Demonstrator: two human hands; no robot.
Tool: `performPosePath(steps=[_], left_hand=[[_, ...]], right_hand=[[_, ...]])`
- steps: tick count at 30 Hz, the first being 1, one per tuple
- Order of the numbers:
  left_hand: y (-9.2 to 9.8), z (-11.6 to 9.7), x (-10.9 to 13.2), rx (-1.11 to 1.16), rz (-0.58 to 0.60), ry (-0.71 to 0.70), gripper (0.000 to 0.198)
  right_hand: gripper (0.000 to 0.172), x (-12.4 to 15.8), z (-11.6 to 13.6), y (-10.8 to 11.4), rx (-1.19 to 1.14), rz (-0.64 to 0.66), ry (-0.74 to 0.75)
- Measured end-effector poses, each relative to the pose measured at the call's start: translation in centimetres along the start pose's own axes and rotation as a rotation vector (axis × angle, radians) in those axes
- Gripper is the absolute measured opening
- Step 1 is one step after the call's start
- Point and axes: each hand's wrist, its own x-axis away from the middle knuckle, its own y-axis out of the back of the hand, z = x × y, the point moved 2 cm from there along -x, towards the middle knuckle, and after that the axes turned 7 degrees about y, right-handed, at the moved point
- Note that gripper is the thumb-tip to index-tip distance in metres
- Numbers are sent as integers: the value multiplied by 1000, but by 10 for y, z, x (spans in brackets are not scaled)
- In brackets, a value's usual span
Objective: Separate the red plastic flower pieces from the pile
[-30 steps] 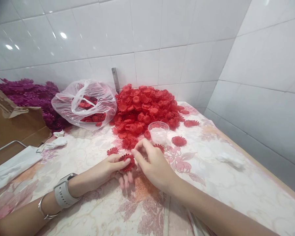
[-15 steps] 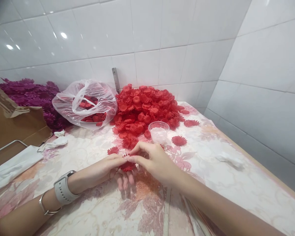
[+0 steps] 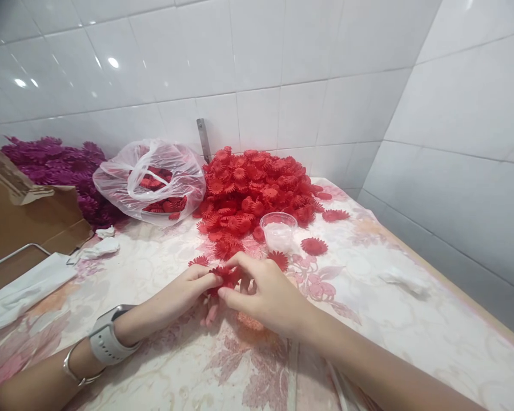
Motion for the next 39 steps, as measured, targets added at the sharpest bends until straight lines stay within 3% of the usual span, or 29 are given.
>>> performPosePath(steps=[6, 9, 15, 22, 25, 30, 34, 39], left_hand=[[-4, 3, 0, -82, -44, -34, 30], [-4, 1, 0, -72, -46, -94, 26], [-6, -5, 3, 111, 18, -148, 21], [-4, -2, 1, 283, 87, -162, 28], [-3, -2, 0, 350, 74, -169, 24], [2, -2, -4, 378, 20, -150, 25], [4, 1, -7, 260, 13, -163, 30], [0, 2, -6, 194, 28, -175, 36]], right_hand=[[6, -1, 0, 0, 96, -97, 30], [16, 2, -1, -3, 58, -188, 23], [21, 5, -7, -8, -361, -254, -89], [26, 1, -13, -8, -666, -353, -165], [24, 0, -15, -5, -552, -397, -199], [17, -1, -15, 3, -34, -480, -122], [14, -1, -9, 4, 166, -375, -33], [14, 1, -3, -1, 101, -219, 70]])
